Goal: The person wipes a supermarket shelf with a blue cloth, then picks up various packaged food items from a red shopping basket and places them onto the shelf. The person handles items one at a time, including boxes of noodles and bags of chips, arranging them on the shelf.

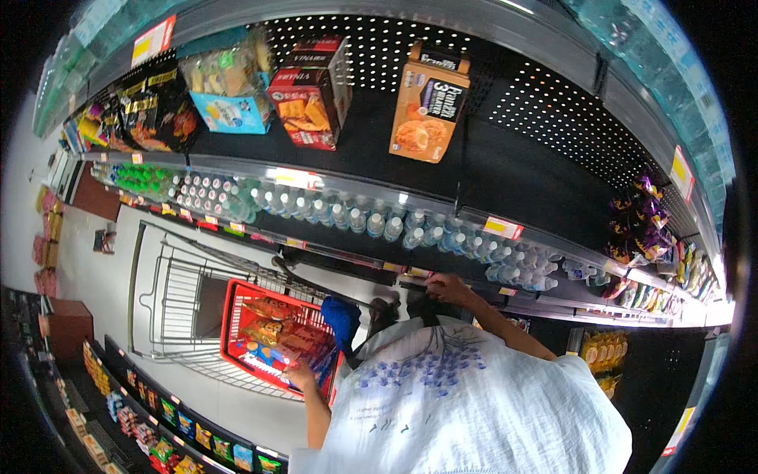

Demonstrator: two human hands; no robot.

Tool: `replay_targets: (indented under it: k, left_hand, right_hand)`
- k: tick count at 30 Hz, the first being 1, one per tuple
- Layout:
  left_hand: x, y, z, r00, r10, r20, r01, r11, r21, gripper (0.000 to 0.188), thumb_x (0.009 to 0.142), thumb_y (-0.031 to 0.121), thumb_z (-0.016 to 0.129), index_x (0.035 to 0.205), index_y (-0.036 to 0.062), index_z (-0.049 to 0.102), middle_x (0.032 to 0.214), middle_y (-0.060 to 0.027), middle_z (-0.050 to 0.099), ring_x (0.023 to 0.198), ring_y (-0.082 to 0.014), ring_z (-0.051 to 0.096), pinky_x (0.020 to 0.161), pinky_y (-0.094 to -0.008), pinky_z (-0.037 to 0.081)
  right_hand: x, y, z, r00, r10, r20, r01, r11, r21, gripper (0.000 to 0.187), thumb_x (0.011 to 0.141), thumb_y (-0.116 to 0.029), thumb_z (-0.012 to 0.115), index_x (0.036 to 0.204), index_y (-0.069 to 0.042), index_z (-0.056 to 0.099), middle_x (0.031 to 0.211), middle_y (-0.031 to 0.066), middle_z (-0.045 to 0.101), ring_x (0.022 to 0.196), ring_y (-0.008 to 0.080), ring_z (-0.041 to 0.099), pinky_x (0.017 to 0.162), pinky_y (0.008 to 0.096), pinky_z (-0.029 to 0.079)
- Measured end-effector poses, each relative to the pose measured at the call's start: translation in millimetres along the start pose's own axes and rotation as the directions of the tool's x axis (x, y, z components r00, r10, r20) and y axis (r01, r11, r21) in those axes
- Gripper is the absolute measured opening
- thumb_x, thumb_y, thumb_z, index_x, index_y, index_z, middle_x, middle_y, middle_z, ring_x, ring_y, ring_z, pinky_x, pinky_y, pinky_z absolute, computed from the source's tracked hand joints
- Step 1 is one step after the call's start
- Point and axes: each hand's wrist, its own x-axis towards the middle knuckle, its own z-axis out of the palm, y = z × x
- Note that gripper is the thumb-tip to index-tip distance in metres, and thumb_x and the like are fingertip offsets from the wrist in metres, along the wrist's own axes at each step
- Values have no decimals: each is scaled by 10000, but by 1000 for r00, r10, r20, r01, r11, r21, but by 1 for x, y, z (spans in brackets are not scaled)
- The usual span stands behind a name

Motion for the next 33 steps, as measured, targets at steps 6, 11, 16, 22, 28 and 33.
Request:
replay_targets:
  k: [6, 11, 16, 22, 28, 33]
  left_hand:
    - [-58, 58, -114, 802, 507, -316, -491, 861, 134, 370, 840, 243, 757, 1060, -38, 661, 929, -238, 708, 835, -411, 669, 773, -498, 511]
    - [-144, 173, -199, 695, 686, -216, -715, 692, -99, 254, 904, 115, 710, 1105, -25, 642, 928, -99, 694, 821, -168, 611, 791, -340, 504]
    - [-215, 269, -213, 593, 799, -94, -763, 521, -382, 242, 868, 28, 712, 1097, -8, 645, 949, -45, 659, 851, -113, 558, 816, -279, 473]
    - [-283, 371, -180, 351, 936, 5, -765, 290, -575, 264, 828, -15, 705, 1087, -12, 649, 959, -28, 675, 878, -92, 580, 839, -248, 472]
    - [-330, 446, -125, 117, 988, 96, -654, 150, -742, 445, 850, 0, 702, 1278, 1, 583, 1081, -64, 683, 901, -88, 623, 787, -222, 494]
    - [-355, 481, -66, -52, 952, 303, -559, 223, -799, 639, 903, 140, 735, 1464, 58, 440, 1326, -108, 594, 1124, -169, 614, 771, -251, 551]
  right_hand:
    - [-14, -86, -7, 979, -205, 17, 205, 978, 27, 316, 998, -264, 635, 1227, -47, 648, 1074, 97, 718, 993, 168, 688, 853, 317, 548]
    - [-38, -196, -18, 920, -362, 148, 361, 932, 37, 352, 989, -221, 653, 1303, -71, 605, 1124, 112, 700, 1061, 188, 673, 938, 352, 542]
    - [-54, -259, -27, 717, -697, 16, 696, 714, -81, 645, 866, -270, 793, 1415, -93, 506, 1305, 152, 582, 1233, 261, 581, 1020, 373, 504]
    - [-85, -277, -67, 832, -554, -26, 551, 830, -85, 930, 753, -331, 871, 1500, -67, 384, 1369, 163, 533, 1271, 279, 545, 1012, 377, 500]
    - [-103, -221, -110, 844, -413, -341, 520, 787, 332, 408, 933, -206, 730, 1275, -45, 576, 1117, 45, 657, 1003, 113, 619, 848, 274, 536]
    - [-124, -217, -169, 655, -418, -630, 708, 630, 318, 262, 980, -104, 646, 1217, -17, 575, 1079, 25, 657, 997, 78, 604, 854, 262, 521]
